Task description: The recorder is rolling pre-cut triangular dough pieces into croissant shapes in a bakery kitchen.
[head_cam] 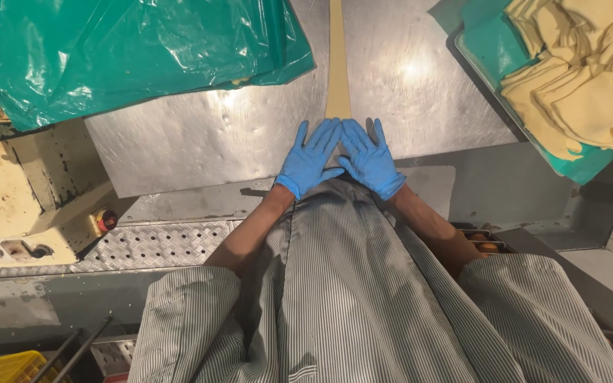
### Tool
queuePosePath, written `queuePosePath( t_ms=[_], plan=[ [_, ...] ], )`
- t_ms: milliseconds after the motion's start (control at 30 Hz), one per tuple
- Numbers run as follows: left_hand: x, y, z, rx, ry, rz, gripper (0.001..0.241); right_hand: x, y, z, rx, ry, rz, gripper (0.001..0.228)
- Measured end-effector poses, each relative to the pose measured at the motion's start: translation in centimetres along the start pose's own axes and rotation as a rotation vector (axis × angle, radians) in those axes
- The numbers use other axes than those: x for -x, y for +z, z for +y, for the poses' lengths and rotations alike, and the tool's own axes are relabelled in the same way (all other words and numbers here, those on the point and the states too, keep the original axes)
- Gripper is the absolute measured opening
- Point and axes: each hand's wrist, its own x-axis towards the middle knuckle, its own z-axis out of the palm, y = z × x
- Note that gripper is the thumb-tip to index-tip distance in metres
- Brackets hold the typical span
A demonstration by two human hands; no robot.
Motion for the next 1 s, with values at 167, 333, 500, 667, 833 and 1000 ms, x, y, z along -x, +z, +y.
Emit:
queuePosePath(
  t_ms=[167, 333, 500, 667, 833, 1000],
  plan=[
    [-0.2, 1.2, -0.4, -0.114, -0.008, 0.042, 0.087, -1.1, -0.5, 0.7, 0.042, 0.010, 0.111, 0.049],
    [-1.0, 1.4, -1.6, -0.190, 0.027, 0.165, 0.063, -2.7, -2.4, 1.5, -0.032, -0.015, 0.237, 0.037],
    [-1.8, 1.7, -3.4, -0.090, 0.123, 0.267, 0.037, -3.4, -4.2, 1.8, -0.058, -0.092, 0.266, 0.041],
    [-2.2, 0.1, -3.5, 0.043, 0.140, 0.329, 0.037, -3.8, -3.7, 3.0, -0.171, -0.142, 0.242, 0.035],
    [-2.6, 0.7, -4.0, 0.078, 0.116, 0.321, 0.032, -4.8, -5.2, 3.1, -0.196, -0.177, 0.238, 0.035],
    [-3.2, -1.1, -3.9, 0.159, 0.125, 0.329, 0.041, -5.2, -4.8, 3.5, -0.297, -0.173, 0.231, 0.033]
  ],
)
